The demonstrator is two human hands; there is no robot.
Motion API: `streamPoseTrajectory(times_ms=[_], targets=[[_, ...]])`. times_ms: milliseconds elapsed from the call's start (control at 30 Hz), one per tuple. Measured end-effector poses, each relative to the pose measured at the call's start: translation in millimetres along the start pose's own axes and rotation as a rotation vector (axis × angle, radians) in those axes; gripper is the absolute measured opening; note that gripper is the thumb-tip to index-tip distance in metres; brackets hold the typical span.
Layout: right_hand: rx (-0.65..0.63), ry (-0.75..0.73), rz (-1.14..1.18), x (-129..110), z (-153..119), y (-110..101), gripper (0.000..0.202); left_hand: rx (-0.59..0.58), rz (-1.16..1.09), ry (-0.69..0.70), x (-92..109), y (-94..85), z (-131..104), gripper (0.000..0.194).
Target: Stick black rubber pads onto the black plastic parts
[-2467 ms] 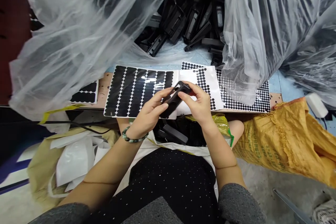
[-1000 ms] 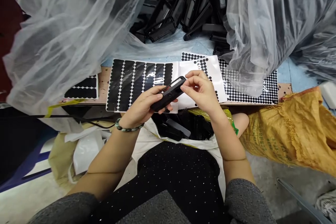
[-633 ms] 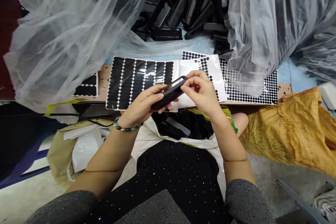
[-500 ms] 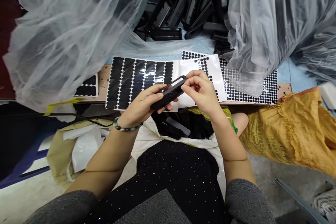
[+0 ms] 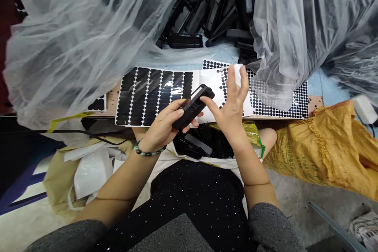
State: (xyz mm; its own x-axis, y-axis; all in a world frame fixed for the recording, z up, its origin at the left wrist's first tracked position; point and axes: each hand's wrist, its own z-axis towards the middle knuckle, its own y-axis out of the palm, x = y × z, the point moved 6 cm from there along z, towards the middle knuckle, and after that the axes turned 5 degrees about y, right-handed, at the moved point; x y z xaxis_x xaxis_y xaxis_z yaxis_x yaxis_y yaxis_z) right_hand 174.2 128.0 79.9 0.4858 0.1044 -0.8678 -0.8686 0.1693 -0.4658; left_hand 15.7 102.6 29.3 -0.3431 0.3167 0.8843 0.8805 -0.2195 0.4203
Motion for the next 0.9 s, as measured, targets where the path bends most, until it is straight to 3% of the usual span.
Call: streamPoseTrajectory(times_ms=[67,200,433,533,667,733,900], targets=[[-0.067,0.042,0.12,8,1,6,0.062,0.0,-0.031,-0.005,-1,0.4,-1,0.04],[-0.195,0.164,0.36,21,4,21,0.046,-0.037,-0.065,-0.004,-2,1.3,-2,0.042],[-0.145,0.27,0.423,30,6,28,0.036,-0.029,-0.03,0.019,-9,-4.5,-4,0.046],[-0.136,0.262,0.237,45,23,21,0.035,0.003,-0.027,0.011,-14,-9.1,-4,0.042],[-0.036,0.245,-0.287,72,66,11,0.012,0.102,-0.073,0.014,-17,-18.5,-2,0.036],[-0.083,0.286,-0.485,84,85,18,0.008,0.137,-0.086,0.003,-17,-21.0,0,0.035],[-0.157,0.369,-0.564,95,104,34,0.011,0.223,-0.143,-0.014,-18,-25.7,6,0.04]])
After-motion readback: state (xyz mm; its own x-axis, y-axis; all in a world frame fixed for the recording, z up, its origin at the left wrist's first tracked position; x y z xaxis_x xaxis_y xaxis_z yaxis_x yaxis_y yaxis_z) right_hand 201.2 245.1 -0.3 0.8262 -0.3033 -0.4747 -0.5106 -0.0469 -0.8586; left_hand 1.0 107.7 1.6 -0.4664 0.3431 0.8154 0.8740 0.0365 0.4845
